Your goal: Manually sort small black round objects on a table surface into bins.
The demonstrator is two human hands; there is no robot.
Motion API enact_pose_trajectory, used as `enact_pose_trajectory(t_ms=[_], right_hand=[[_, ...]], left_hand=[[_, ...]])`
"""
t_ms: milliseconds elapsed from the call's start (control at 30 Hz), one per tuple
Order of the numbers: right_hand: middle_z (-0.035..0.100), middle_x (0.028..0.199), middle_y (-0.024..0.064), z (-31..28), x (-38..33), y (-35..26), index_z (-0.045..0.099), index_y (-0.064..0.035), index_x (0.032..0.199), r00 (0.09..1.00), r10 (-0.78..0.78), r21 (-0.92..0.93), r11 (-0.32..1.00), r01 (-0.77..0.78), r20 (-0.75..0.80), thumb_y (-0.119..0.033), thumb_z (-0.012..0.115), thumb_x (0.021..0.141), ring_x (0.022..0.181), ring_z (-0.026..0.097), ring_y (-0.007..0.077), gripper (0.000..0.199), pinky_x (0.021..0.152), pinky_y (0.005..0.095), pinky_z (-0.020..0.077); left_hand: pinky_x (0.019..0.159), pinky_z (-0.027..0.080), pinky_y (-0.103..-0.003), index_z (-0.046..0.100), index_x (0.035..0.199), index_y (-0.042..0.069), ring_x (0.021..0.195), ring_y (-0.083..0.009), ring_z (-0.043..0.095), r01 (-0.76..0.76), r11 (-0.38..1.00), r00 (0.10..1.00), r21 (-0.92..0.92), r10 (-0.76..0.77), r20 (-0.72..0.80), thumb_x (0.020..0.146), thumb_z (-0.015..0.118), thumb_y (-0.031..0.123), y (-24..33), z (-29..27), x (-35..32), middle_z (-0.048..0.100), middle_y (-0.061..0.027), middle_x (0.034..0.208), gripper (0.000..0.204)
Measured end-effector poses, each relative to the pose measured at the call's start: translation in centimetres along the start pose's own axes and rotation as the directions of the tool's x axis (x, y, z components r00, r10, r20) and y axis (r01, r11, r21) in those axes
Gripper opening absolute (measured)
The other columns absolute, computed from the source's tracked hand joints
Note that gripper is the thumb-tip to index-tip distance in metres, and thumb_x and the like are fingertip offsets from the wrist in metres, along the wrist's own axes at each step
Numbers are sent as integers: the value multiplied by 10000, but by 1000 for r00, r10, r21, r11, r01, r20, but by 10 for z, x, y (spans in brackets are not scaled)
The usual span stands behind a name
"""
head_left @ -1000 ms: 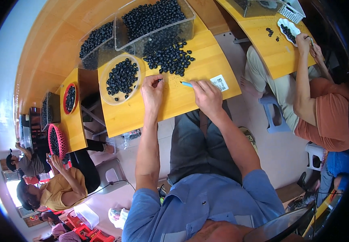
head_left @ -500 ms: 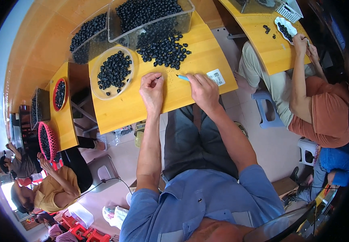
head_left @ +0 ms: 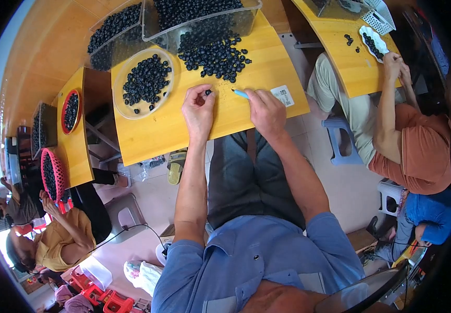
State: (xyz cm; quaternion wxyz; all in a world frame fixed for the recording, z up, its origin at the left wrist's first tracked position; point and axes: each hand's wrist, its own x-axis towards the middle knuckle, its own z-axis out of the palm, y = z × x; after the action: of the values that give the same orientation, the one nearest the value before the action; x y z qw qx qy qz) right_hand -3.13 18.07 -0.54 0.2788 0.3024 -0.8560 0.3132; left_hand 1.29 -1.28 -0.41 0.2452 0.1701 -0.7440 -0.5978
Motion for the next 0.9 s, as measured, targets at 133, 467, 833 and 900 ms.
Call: enact_pose_trajectory(t_ms=[133, 467, 833, 900], right_hand=[[630, 848, 60, 0, 1, -1, 721, -58, 1070, 1000, -10, 0, 1000, 10, -6, -30, 694, 857, 801, 669, 246, 217, 677, 379, 554], [627, 843, 61, -1, 1, -2, 719, -61, 1066, 1000, 3, 10, 1000, -3, -1, -22, 689, 850, 798, 666, 246, 222, 681, 382, 552], [643, 861, 56, -2, 1, -1, 727, -58, 1096, 1000, -18, 13, 1000, 18, 3, -20, 694, 819, 817, 676, 242, 281, 705, 366, 562], [642, 862, 55, -3, 1, -3, 728, -58, 1099, 1000, -24, 16, 1000, 24, 10, -21, 694, 813, 818, 677, 240, 291, 707, 363, 563]], left_hand=[[730, 481, -234, 756, 1026, -10, 789, -87, 550, -29, 1000, 999, -11, 29, 23, 899, 749, -30, 1, 0, 0, 645, -39, 1035, 129], [743, 494, -232, 769, 1048, -13, 809, -90, 570, -17, 1000, 1000, -13, 17, 22, 914, 724, -50, 0, 1, 1, 658, -58, 1090, 147], [801, 563, -253, 735, 1149, -17, 845, -111, 679, -3, 1000, 989, 12, 1, 146, 896, 776, -19, 2, 7, -3, 727, -68, 1024, 256], [814, 568, -253, 725, 1165, -19, 858, -111, 689, 3, 1000, 987, -11, -1, 160, 891, 781, -20, 0, 7, -4, 736, -71, 1012, 280]])
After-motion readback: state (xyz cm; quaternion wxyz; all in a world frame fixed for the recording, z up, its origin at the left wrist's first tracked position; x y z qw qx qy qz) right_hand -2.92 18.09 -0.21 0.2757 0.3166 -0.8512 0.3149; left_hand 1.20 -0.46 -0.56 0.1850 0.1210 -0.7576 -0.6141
